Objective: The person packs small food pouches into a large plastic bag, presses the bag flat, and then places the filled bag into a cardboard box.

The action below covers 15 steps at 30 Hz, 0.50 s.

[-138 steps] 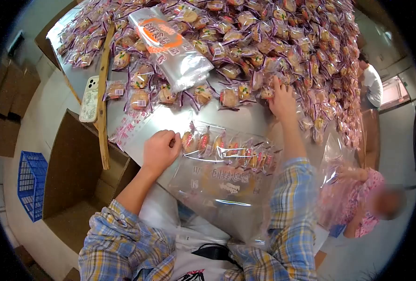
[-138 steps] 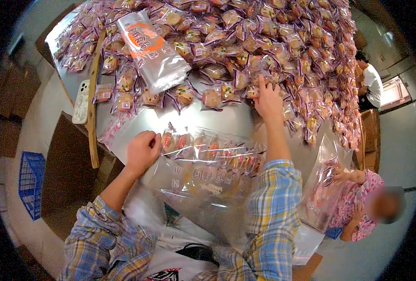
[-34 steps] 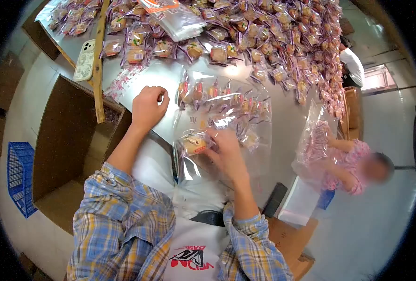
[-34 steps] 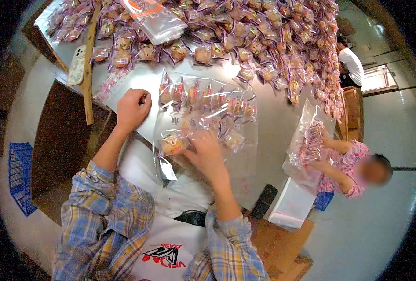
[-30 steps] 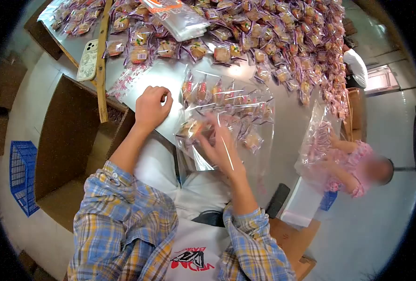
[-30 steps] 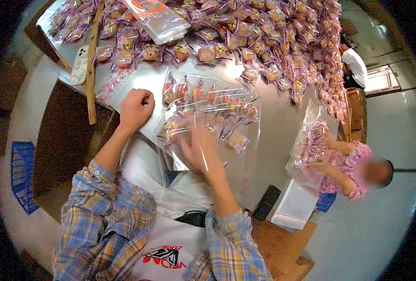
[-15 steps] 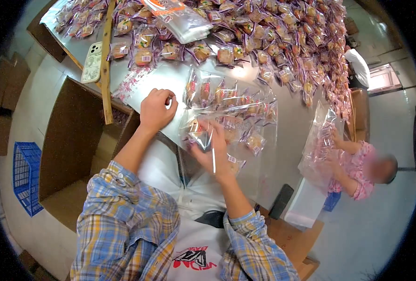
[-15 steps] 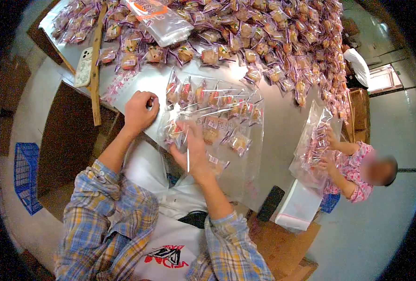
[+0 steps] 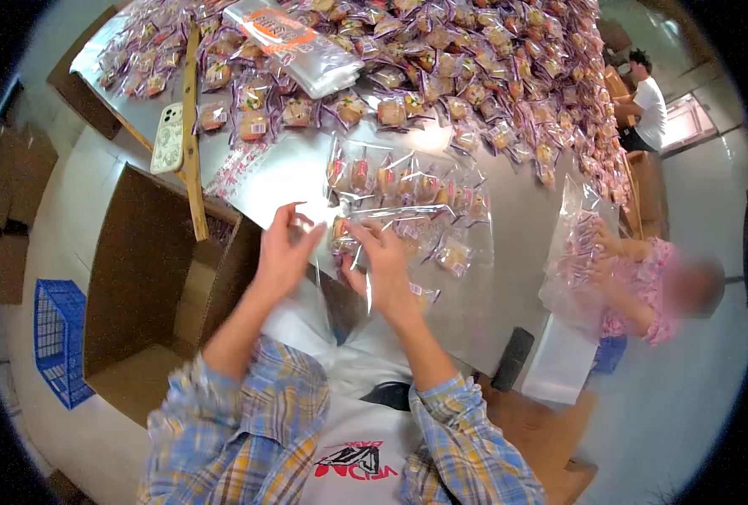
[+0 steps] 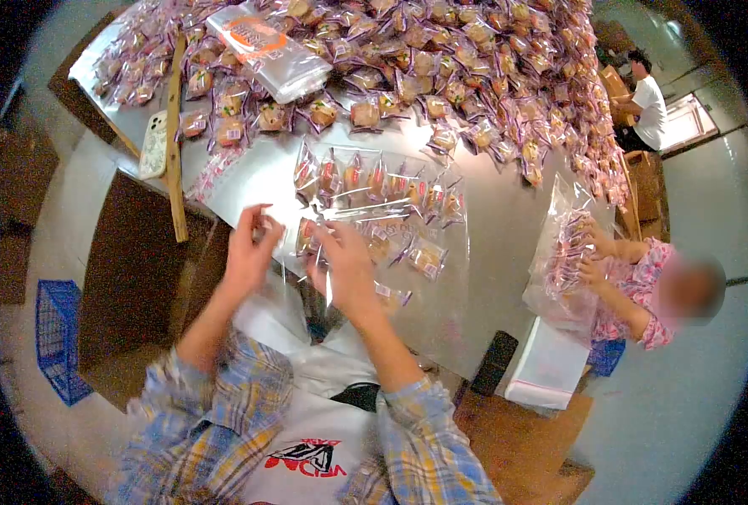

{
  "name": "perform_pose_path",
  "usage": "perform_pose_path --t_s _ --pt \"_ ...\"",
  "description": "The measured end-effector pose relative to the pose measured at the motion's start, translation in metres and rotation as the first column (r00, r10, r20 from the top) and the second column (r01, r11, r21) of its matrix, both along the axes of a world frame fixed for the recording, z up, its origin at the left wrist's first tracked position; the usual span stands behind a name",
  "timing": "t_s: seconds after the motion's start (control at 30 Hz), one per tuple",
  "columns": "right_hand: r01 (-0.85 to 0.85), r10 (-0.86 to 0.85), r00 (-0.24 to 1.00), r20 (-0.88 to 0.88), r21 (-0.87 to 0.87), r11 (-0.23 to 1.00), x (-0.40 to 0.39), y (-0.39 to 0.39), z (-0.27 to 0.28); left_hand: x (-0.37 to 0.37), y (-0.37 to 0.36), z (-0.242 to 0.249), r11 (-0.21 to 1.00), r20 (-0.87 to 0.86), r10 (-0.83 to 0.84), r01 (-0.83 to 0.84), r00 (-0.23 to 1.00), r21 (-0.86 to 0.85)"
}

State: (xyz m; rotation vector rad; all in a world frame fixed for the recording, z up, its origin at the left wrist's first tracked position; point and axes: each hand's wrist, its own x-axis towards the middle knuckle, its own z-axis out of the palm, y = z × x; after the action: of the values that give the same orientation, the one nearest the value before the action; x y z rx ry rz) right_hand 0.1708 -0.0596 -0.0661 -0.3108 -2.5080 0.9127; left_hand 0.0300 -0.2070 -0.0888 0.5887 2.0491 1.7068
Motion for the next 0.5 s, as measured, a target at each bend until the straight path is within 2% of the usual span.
perform_pose_path --t_s 0.03,0.1,0.17,0.23,0.3,0.37,0.4,0.5 --pt "0.007 -0.007 1.000 -0.002 -0.020 1.000 0.001 0.000 0.001 0.026 -0.013 0.010 1.000 0.023 -0.024 0.024 0.999 -0.012" --pt "-0.015 0.005 0.998 -0.061 -0.167 0.986 0.000 -0.003 -0.011 0.067 -0.040 0.044 0.972 -0.223 -0.182 0.140 0.958 -0.190" --pt "-0.035 0.016 0.996 -0.084 -0.239 0.970 -0.002 -0.002 -0.022 0.091 -0.044 0.056 0.954 -0.440 -0.203 0.075 0.875 -0.292" --pt "-0.043 0.030 0.998 -0.055 -0.249 0.967 -0.001 -0.002 -0.029 0.100 -0.053 0.052 0.945 -0.473 -0.222 0.068 0.853 -0.321" --pt "-0.049 0.045 0.998 -0.034 -0.116 0.992 -0.004 -0.005 -0.015 0.099 -0.056 0.041 0.952 -0.352 -0.231 0.136 0.907 -0.274" --pt "-0.047 0.048 0.998 0.046 -0.021 0.999 0.000 -0.008 -0.011 0.100 -0.056 0.046 0.973 -0.331 -0.170 0.105 0.928 -0.207" --pt "-0.067 0.064 0.997 -0.036 -0.097 0.993 -0.001 -0.007 -0.016 0.100 -0.056 0.050 0.979 -0.316 -0.152 0.098 0.937 -0.180" --pt "0.063 -0.093 0.994 -0.053 -0.406 0.912 -0.008 -0.010 -0.030 0.099 -0.059 0.055 0.979 -0.397 -0.163 0.098 0.903 -0.179"
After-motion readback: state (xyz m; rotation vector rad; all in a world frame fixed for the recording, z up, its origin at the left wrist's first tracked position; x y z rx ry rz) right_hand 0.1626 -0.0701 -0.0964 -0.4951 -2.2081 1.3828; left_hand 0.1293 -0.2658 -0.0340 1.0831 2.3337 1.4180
